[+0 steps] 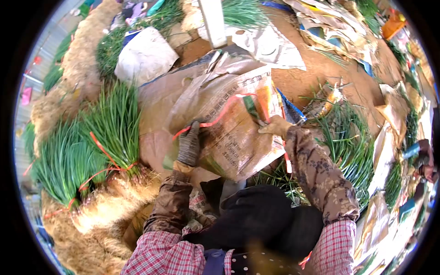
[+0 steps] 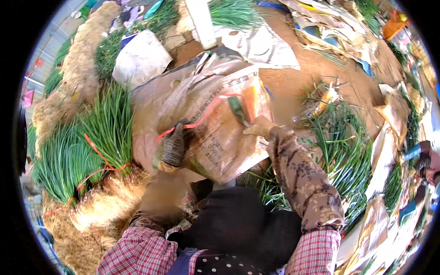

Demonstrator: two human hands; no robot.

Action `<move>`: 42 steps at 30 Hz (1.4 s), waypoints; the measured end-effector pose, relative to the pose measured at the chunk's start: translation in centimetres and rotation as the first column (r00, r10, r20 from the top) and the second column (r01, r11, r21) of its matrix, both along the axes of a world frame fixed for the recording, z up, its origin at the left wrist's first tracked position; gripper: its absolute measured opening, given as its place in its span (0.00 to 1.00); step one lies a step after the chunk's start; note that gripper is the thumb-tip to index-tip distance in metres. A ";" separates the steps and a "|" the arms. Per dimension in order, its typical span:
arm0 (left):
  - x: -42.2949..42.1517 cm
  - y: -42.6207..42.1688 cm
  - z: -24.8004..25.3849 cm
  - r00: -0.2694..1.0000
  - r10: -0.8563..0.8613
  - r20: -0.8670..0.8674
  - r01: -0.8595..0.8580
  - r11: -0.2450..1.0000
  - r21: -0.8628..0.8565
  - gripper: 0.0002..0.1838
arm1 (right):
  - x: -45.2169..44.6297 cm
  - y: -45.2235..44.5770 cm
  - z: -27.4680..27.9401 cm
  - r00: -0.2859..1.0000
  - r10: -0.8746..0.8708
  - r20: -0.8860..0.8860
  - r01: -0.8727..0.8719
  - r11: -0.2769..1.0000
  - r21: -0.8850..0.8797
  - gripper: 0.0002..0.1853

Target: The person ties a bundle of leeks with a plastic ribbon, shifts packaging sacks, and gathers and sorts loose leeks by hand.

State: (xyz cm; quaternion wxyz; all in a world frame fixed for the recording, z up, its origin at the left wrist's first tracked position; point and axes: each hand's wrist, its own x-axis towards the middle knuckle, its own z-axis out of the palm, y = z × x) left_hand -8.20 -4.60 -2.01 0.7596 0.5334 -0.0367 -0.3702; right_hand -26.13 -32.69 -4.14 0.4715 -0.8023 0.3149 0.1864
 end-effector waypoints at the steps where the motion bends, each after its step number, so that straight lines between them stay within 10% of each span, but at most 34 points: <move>1: -0.1 -0.4 0.8 0.999 -0.006 0.040 0.007 1.000 -0.018 0.13 | 0.5 -0.1 0.5 0.995 0.089 -0.052 -0.096 0.983 -0.156 0.29; 2: -0.1 -0.7 1.0 0.997 -0.013 0.080 0.015 0.999 -0.033 0.14 | 0.7 -0.4 1.1 0.979 0.167 -0.121 -0.196 0.935 -0.296 0.29; 5: -0.3 -2.4 1.6 0.969 -0.086 0.232 0.102 0.993 -0.058 0.16 | 0.0 -3.4 2.8 0.944 -0.300 -0.138 0.229 0.895 -0.384 0.18; 7: -0.1 -4.3 2.4 0.936 -0.172 0.306 0.194 0.980 -0.043 0.17 | -2.2 -6.2 4.4 0.935 -0.160 -0.318 -0.090 0.756 -0.648 0.15; 9: -0.6 -7.6 4.2 0.895 -0.247 0.371 0.270 0.963 -0.009 0.16 | -4.4 -8.5 7.3 0.937 -0.335 -0.104 0.122 0.591 -0.798 0.13; 10: -0.9 -9.2 4.8 0.871 -0.281 0.402 0.303 0.953 0.011 0.16 | -5.4 -10.6 7.8 0.712 -0.670 0.211 0.637 0.490 -0.594 0.12; 18: -2.0 -14.7 5.0 0.816 -0.317 0.483 0.398 0.915 -0.072 0.15 | -14.6 -19.1 11.1 0.599 -0.710 0.371 0.523 -0.003 -0.852 0.21; 24: 1.2 -11.5 5.4 0.908 -0.248 0.337 0.287 0.955 -0.069 0.16 | -11.6 -16.0 14.3 0.913 -0.400 -0.077 0.098 0.399 -0.912 0.16; 28: 7.3 -3.9 3.6 0.956 -0.022 0.292 0.008 0.999 0.047 0.16 | -6.7 -12.0 12.6 0.950 0.087 0.300 0.085 0.852 -0.516 0.15; 34: 13.0 9.4 -1.8 0.967 0.215 0.138 -0.245 0.934 0.260 0.15 | 2.5 -8.0 6.2 0.882 0.378 0.282 0.056 0.510 -0.858 0.26; 35: 13.5 10.6 -2.7 0.970 0.222 0.102 -0.243 0.926 0.288 0.15 | 4.0 -7.8 5.8 0.966 0.259 0.017 -0.105 0.452 -0.886 0.33; 38: 14.3 13.0 -4.8 0.970 0.239 0.038 -0.239 0.921 0.309 0.16 | 4.2 -6.6 5.9 0.995 0.093 -0.045 -0.074 0.342 -0.937 0.31; 42: 14.6 14.5 -5.3 0.984 0.140 -0.113 -0.121 0.979 0.164 0.13 | -0.8 -7.0 5.4 0.999 -0.025 -0.045 -0.024 0.535 -0.845 0.32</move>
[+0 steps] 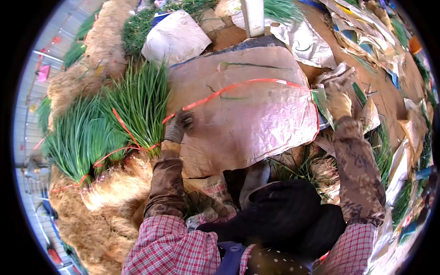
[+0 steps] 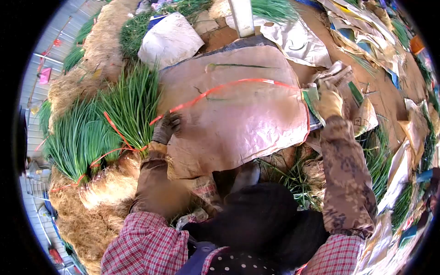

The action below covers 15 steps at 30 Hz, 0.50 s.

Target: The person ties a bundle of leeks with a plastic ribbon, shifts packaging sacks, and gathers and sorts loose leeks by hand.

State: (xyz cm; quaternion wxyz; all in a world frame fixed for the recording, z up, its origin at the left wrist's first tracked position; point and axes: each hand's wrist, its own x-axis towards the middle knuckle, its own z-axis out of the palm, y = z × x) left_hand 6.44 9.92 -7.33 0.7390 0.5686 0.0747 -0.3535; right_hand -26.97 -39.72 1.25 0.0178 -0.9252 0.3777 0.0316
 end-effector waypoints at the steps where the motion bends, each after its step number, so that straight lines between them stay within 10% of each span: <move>1: -1.5 -0.5 3.3 1.000 0.003 0.006 -0.003 1.000 0.018 0.13 | -2.7 0.0 -1.1 0.981 0.064 0.183 -0.048 0.995 -0.089 0.30; 3: -2.2 1.0 2.1 0.963 -0.177 0.203 0.176 0.984 0.026 0.13 | -9.0 2.8 -3.6 0.942 0.053 0.331 0.048 0.956 -0.290 0.25; 7: -4.6 4.6 2.4 0.926 -0.300 -0.229 0.309 0.951 0.005 0.23 | -26.2 11.9 -10.6 0.867 -0.232 0.440 0.230 0.971 0.059 0.21; 9: -8.6 3.4 4.7 0.836 -0.546 -0.055 0.521 0.756 0.396 0.32 | -34.2 20.6 -13.9 0.789 -0.547 0.280 0.480 0.833 0.275 0.22; 12: -10.2 1.6 5.0 0.748 -0.608 -0.266 0.651 0.750 0.116 0.34 | -44.7 34.5 -20.4 0.585 -0.809 -0.059 0.677 0.447 0.585 0.24; 13: -10.5 0.3 5.6 0.790 -0.563 -0.242 0.580 0.814 -0.001 0.32 | -43.0 37.4 -14.1 0.829 -0.540 0.149 0.409 0.766 0.496 0.22; 15: -10.3 -3.1 6.7 0.867 -0.448 -0.217 0.396 0.886 -0.242 0.28 | -48.0 45.4 -20.2 0.676 -0.624 -0.391 0.698 0.371 0.612 0.20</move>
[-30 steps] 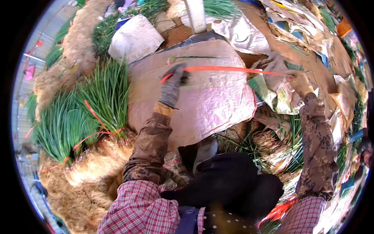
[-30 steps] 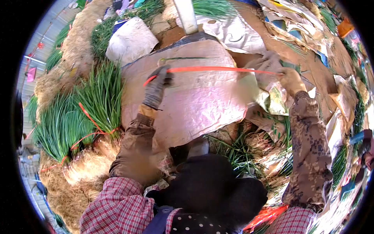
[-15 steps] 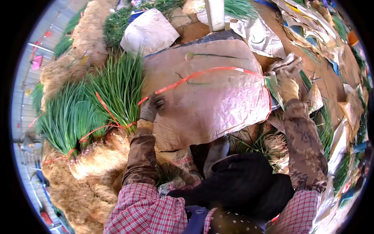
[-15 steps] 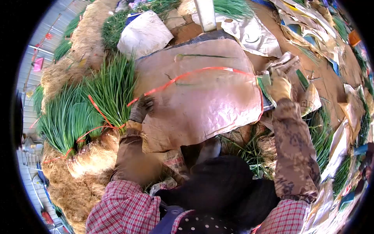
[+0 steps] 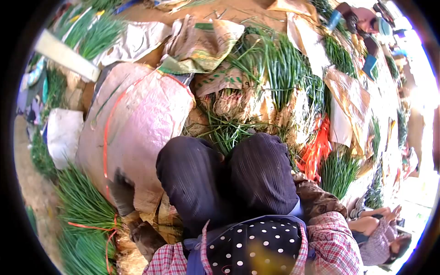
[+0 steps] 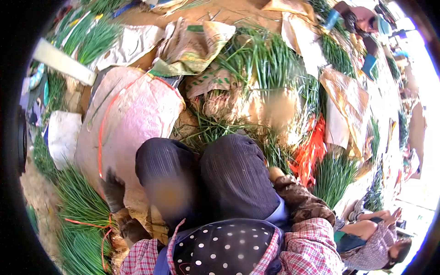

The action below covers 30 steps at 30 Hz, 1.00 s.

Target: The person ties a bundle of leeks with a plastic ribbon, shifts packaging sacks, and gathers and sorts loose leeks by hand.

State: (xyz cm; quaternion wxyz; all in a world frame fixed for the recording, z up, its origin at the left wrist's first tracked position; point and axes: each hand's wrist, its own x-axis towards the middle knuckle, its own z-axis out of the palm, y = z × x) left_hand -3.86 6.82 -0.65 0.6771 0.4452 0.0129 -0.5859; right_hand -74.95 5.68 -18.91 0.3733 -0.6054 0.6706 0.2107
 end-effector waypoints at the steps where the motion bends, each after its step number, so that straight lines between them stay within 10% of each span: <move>1: 1.6 -1.6 -1.0 0.760 -0.114 0.639 0.113 0.993 0.043 0.28 | -0.3 1.5 -0.2 1.000 -0.016 0.018 0.016 1.000 0.007 0.19; 3: 1.2 -5.7 1.0 0.013 -0.222 0.975 0.245 0.946 0.212 0.26 | -0.8 3.6 -0.2 0.998 -0.034 0.057 0.032 0.999 0.031 0.19; 5: -4.0 -10.1 9.6 0.573 -0.212 0.792 0.422 0.905 -0.063 0.24 | -1.4 4.1 0.3 0.994 -0.037 0.099 0.032 0.998 0.045 0.19; 6: -6.9 -12.0 13.2 0.961 -0.214 0.174 0.267 0.878 -0.396 0.23 | -1.9 4.1 0.8 0.992 -0.038 0.117 0.032 0.998 0.049 0.19; 8: -11.9 -15.4 17.5 0.922 -0.296 0.248 0.375 0.838 -0.395 0.23 | 2.4 -3.1 12.9 0.990 -0.049 0.134 0.071 0.984 -0.165 0.18; 12: -25.3 -20.0 22.1 0.815 -0.398 0.421 0.554 0.747 -0.368 0.20 | 1.0 -12.7 9.6 0.923 -0.256 0.288 0.379 0.741 -0.555 0.16; 15: -34.0 -22.4 21.6 0.726 -0.493 0.479 0.603 0.792 -0.099 0.15 | 2.1 -22.0 13.4 0.858 -0.471 0.207 0.514 0.788 -0.338 0.19; 18: -37.8 -24.7 15.2 0.596 -0.693 0.406 0.775 0.629 -0.064 0.17 | 1.8 -26.4 15.1 0.939 -0.340 0.058 0.280 0.653 -0.704 0.20; 20: -39.7 -24.1 12.9 0.610 -0.716 0.341 0.784 0.607 -0.129 0.20 | 0.7 -30.6 13.8 0.913 -0.338 -0.229 0.144 0.791 -0.594 0.18; 21: -40.1 -24.3 10.3 0.600 -0.742 0.298 0.795 0.594 -0.123 0.19 | 0.6 -30.4 13.6 0.889 -0.424 -0.173 0.161 0.642 -0.749 0.17; 26: -43.5 -25.0 3.3 0.404 -0.845 0.349 0.880 0.463 0.102 0.17 | 0.1 -30.6 12.7 0.785 -0.619 0.043 0.563 0.682 -0.468 0.13; 30: -47.3 -24.9 -1.4 0.283 -0.901 0.328 0.931 0.340 0.131 0.20 | 3.4 -20.4 16.9 0.813 -0.315 0.490 0.575 0.564 -0.592 0.03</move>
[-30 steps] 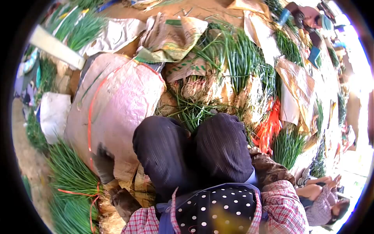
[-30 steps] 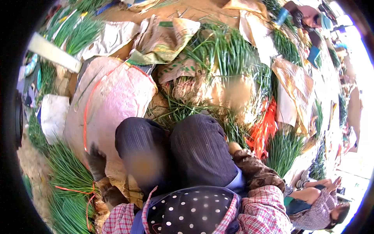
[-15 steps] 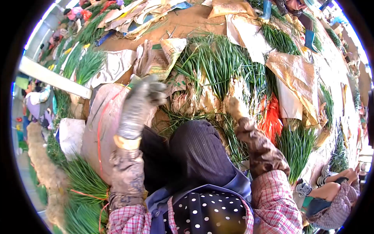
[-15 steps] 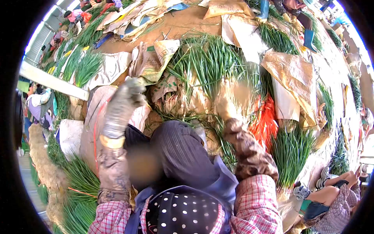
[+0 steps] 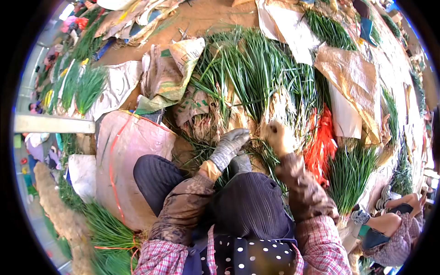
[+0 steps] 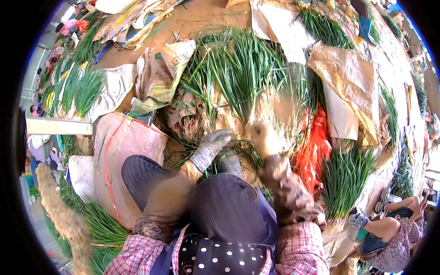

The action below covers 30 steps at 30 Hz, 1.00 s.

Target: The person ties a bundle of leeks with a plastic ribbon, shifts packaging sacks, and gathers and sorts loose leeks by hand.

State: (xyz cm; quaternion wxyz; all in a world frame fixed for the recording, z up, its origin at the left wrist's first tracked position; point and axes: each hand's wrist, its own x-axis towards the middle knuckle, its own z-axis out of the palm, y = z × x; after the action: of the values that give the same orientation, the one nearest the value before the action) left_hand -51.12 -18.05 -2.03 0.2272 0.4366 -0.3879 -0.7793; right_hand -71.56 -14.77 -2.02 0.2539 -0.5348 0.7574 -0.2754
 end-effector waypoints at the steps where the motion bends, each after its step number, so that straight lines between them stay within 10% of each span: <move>1: -1.1 0.7 -0.9 1.000 -0.012 -0.005 0.012 0.998 -0.054 0.21 | 1.1 2.4 1.5 0.988 0.132 0.074 -0.121 0.983 -0.137 0.03; 3: -3.1 1.7 0.1 0.996 0.047 0.075 -0.051 0.997 0.061 0.17 | 3.0 6.4 3.1 0.911 0.290 0.293 -0.237 0.950 -0.203 0.06; 6: -3.6 1.9 -0.2 0.990 -0.136 0.037 0.128 0.977 0.169 0.12 | 3.6 8.4 3.6 0.864 -0.078 0.498 -0.026 0.980 0.198 0.12; 9: -4.4 2.1 -1.3 0.956 -0.131 0.262 0.095 0.985 0.145 0.06 | 1.7 5.2 2.8 0.996 0.001 0.088 -0.013 0.991 0.135 0.20; 14: -4.4 2.8 -3.6 0.833 0.034 0.552 0.197 0.914 -0.354 0.06 | 3.3 0.1 1.5 0.997 0.015 -0.073 0.003 0.971 0.239 0.19; 18: -3.8 2.0 -1.3 0.861 -0.048 0.506 0.113 0.989 -0.098 0.09 | 3.6 1.1 -1.1 0.997 -0.031 0.070 0.024 0.995 0.093 0.12; 22: -4.0 2.5 0.5 0.954 0.046 0.296 -0.081 0.991 0.109 0.10 | 4.4 2.0 -4.4 0.206 -0.621 0.757 0.380 0.763 0.522 0.09; 25: -3.7 2.8 -0.5 0.993 0.080 0.085 -0.098 0.970 0.224 0.10 | 3.7 2.6 -6.9 -0.028 -0.523 0.852 0.249 0.822 0.513 0.08; 27: -3.4 3.2 -0.5 0.995 0.099 0.025 -0.102 0.968 0.230 0.12 | 2.5 1.8 -4.2 -0.253 -0.447 0.858 -0.153 0.894 0.420 0.13; 30: -2.7 3.1 0.0 0.999 -0.033 0.015 0.026 0.949 0.314 0.16 | 4.0 1.3 -4.7 -0.271 -0.408 0.872 -0.084 0.912 0.401 0.14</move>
State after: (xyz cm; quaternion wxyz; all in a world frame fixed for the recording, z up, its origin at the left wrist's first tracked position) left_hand -53.83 -14.94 -2.02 0.1393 0.4693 -0.2677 -0.8299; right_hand -67.54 -13.51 -6.70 0.7882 0.0494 0.3600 -0.4968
